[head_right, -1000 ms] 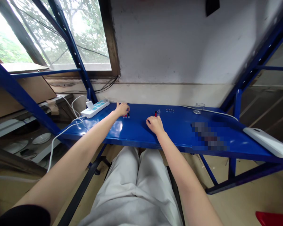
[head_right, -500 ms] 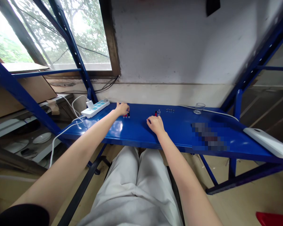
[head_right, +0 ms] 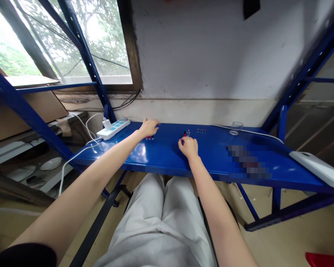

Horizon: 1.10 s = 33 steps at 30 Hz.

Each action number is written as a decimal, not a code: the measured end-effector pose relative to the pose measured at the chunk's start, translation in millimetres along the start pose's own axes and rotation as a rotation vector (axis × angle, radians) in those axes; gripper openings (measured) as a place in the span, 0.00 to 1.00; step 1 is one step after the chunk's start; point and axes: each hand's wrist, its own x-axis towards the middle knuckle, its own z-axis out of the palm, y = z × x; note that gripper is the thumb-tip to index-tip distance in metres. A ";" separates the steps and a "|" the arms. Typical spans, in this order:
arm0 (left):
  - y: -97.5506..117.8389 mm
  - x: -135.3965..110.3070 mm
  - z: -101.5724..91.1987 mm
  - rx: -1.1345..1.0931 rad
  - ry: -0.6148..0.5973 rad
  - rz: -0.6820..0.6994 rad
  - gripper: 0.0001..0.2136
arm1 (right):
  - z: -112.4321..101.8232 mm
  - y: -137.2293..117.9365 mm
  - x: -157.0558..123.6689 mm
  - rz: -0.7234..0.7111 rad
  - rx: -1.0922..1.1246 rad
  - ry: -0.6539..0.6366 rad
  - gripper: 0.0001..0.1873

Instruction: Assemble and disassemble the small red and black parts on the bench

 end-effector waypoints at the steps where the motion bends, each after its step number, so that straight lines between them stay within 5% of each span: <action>1: 6.8 -0.4 -0.4 -0.037 0.059 0.040 0.13 | -0.8 3.9 0.0 0.065 0.010 -0.001 0.14; 6: 46.1 -3.5 10.0 -0.161 0.094 0.252 0.15 | 0.4 20.7 -0.7 0.313 0.003 -0.042 0.11; 18: 98.2 3.3 79.0 -0.233 -0.084 0.067 0.27 | 4.5 19.7 -2.9 0.310 -0.081 -0.186 0.16; 23: 104.6 7.3 84.1 -0.185 -0.108 0.040 0.25 | 0.6 15.4 -1.1 0.324 -0.091 -0.277 0.17; 33: 111.6 6.7 78.6 -0.180 0.126 -0.009 0.09 | 3.4 15.5 -1.4 0.302 -0.127 -0.338 0.20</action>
